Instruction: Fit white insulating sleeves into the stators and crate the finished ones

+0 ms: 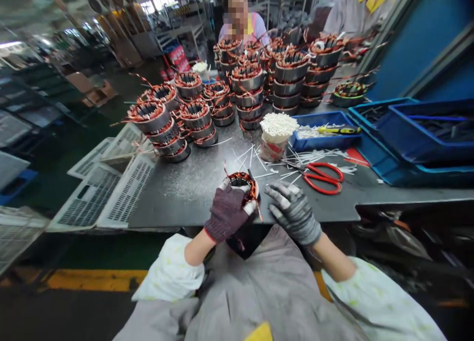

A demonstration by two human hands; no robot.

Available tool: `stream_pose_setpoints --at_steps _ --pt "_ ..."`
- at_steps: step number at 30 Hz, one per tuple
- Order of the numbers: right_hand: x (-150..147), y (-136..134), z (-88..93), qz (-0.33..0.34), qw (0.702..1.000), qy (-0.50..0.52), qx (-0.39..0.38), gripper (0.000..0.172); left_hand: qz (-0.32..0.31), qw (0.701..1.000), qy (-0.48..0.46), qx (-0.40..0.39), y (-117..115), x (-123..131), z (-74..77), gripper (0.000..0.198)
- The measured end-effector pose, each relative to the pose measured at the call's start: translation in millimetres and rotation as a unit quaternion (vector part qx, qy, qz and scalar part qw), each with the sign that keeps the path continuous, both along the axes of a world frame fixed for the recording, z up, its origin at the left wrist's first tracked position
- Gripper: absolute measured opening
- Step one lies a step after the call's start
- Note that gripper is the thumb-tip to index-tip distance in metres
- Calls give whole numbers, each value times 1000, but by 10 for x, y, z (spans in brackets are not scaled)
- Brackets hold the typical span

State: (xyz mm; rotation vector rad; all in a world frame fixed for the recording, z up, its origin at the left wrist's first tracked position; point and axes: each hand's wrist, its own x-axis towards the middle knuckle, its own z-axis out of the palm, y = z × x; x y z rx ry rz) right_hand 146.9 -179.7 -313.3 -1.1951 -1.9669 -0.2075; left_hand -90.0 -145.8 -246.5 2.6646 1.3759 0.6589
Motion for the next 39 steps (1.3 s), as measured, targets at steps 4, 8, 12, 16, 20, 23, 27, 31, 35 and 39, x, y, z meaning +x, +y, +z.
stream_pose_setpoints --at_steps 4,8,12,16,20,23,27,31,35,39 --pt "-71 56 107 12 997 -70 36 41 -86 990 -66 86 -178 -304 -91 44" --pt "-221 304 246 15 997 -71 20 28 -82 987 -136 -19 -102 -331 -165 35" --pt "-197 579 247 -196 970 -12 -146 27 108 828 -500 -229 98 -262 -236 36" --pt "-37 432 339 -187 965 -33 -183 26 151 774 -578 -209 -113 -407 -265 33" --pt "-165 228 726 -33 990 -78 -111 35 -78 949 -285 -108 -514 -490 -110 15" --pt "-411 338 916 112 958 -182 -194 35 -207 974 -88 22 -415 -474 14 31" --pt "-553 574 908 183 926 -178 -278 29 -95 993 -51 42 66 -511 -50 42" --pt "-554 514 816 198 944 -147 -219 25 -111 991 -73 29 248 -526 -171 44" --pt "-435 363 658 153 973 -108 -133 24 -111 991 -28 74 131 -406 -151 36" --pt "-8 651 524 -54 978 152 -131 35 -59 990 16 126 52 -244 -106 26"
